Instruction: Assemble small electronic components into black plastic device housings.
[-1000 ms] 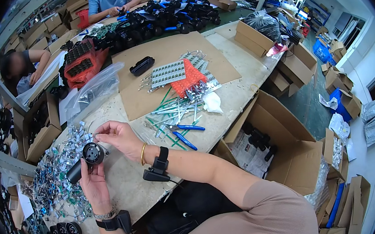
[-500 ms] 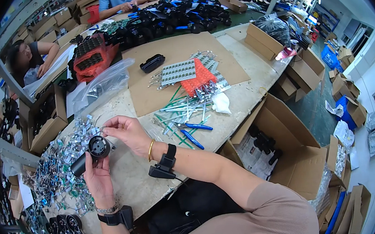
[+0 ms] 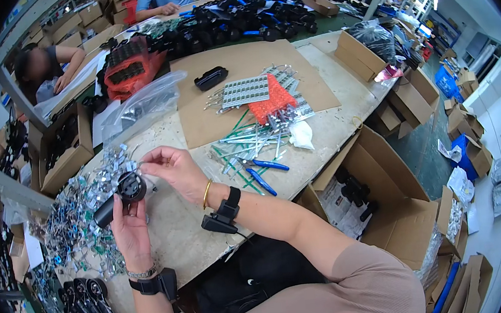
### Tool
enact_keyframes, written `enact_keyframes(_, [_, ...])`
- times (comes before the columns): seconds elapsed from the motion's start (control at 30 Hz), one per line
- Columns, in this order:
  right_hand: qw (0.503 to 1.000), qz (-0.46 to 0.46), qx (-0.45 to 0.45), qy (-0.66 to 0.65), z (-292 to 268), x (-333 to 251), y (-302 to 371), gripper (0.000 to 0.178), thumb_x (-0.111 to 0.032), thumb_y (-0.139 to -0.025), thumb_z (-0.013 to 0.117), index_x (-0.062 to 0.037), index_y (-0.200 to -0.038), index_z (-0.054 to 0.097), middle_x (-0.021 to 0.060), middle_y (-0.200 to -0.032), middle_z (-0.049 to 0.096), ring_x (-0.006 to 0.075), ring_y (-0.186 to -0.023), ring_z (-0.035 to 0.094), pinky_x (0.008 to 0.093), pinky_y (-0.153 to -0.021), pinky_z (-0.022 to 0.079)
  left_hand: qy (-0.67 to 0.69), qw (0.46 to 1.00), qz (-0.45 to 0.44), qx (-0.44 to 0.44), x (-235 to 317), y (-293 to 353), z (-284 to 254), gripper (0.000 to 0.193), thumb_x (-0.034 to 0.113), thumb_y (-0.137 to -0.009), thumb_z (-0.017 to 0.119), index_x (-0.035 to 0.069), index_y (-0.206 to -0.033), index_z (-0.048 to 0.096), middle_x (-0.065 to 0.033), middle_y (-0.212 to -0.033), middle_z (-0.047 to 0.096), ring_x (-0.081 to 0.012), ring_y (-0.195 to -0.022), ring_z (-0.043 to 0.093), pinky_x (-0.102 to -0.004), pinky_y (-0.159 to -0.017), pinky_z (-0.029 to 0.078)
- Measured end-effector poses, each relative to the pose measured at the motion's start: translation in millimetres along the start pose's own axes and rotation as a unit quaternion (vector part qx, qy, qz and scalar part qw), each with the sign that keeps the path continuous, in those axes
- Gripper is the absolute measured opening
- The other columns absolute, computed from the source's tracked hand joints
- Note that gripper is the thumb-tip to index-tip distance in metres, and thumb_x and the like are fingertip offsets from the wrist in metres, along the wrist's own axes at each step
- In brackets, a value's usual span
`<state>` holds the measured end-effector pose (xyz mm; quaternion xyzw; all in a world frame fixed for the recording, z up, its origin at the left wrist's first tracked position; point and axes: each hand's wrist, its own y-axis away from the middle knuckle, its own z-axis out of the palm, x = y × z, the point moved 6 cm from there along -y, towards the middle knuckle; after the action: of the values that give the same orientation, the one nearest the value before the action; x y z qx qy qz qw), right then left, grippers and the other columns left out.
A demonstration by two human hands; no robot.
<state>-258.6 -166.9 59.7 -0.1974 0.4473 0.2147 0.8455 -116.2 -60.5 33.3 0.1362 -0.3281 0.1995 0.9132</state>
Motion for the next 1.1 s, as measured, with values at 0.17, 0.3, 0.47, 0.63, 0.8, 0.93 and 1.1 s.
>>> enact_keyframes(0.17, [0.999,-0.037,0.021,0.008,-17,-10,-5,0.016,-0.002,-0.092,0.070,-0.0019,-0.108,0.068,0.0052,-0.103,0.071,0.0119,-0.097,0.065,0.0275,-0.090,0.053,0.006,0.999,-0.039,-0.021,-8,-9,13,0.027,0.018,-0.100,0.062,0.001,-0.121,0.063,-0.0122,-0.121,0.068,-0.0254,-0.112,0.064,-0.0417,-0.100,0.051])
enact_keyframes(0.3, [0.999,-0.045,-0.014,0.014,-17,-13,-10,0.016,0.000,-0.093,0.068,-0.0011,-0.109,0.068,0.0074,-0.106,0.071,0.0140,-0.099,0.067,0.0297,-0.093,0.054,0.011,1.000,-0.025,0.001,-5,-13,13,0.024,0.016,-0.099,0.063,0.001,-0.118,0.065,-0.0110,-0.116,0.069,-0.0231,-0.106,0.065,-0.0410,-0.097,0.052])
enact_keyframes(0.47, [0.997,-0.053,-0.028,0.038,-8,-5,-8,0.019,0.001,-0.092,0.069,0.0005,-0.111,0.068,0.0081,-0.108,0.071,0.0139,-0.100,0.066,0.0288,-0.093,0.054,-0.004,1.000,-0.011,0.000,4,-6,6,0.020,0.014,-0.097,0.064,0.003,-0.113,0.066,-0.0086,-0.111,0.070,-0.0200,-0.101,0.066,-0.0411,-0.096,0.053])
enact_keyframes(0.63, [0.996,-0.056,-0.021,0.067,-8,-10,-4,0.019,0.003,-0.090,0.070,0.0012,-0.109,0.069,0.0081,-0.109,0.071,0.0124,-0.099,0.065,0.0265,-0.092,0.052,-0.006,1.000,-0.008,0.004,4,-4,8,0.018,0.013,-0.096,0.066,0.003,-0.110,0.066,-0.0076,-0.108,0.070,-0.0189,-0.099,0.066,-0.0412,-0.095,0.055])
enact_keyframes(0.8, [0.993,-0.062,-0.023,0.095,-5,-15,-2,0.017,0.003,-0.089,0.071,0.0012,-0.106,0.070,0.0072,-0.109,0.071,0.0110,-0.098,0.063,0.0247,-0.090,0.050,-0.019,1.000,0.002,0.003,5,-3,9,0.016,0.013,-0.095,0.067,0.003,-0.107,0.067,-0.0082,-0.107,0.070,-0.0186,-0.097,0.067,-0.0401,-0.091,0.056])
enact_keyframes(0.93, [0.991,-0.070,-0.048,0.100,0,-18,0,0.016,0.003,-0.089,0.071,0.0008,-0.105,0.070,0.0063,-0.110,0.071,0.0109,-0.099,0.063,0.0247,-0.090,0.049,-0.026,1.000,0.004,0.005,5,-3,11,0.015,0.012,-0.094,0.068,0.002,-0.105,0.068,-0.0092,-0.107,0.070,-0.0185,-0.096,0.066,-0.0390,-0.088,0.057])
enact_keyframes(1.1, [0.990,-0.072,-0.058,0.108,2,-17,-1,0.015,0.004,-0.088,0.070,0.0004,-0.102,0.070,0.0065,-0.111,0.070,0.0107,-0.099,0.062,0.0245,-0.090,0.049,-0.018,1.000,-0.002,0.016,6,-2,11,0.013,0.012,-0.093,0.069,0.003,-0.102,0.068,-0.0089,-0.105,0.070,-0.0184,-0.094,0.066,-0.0381,-0.086,0.058])
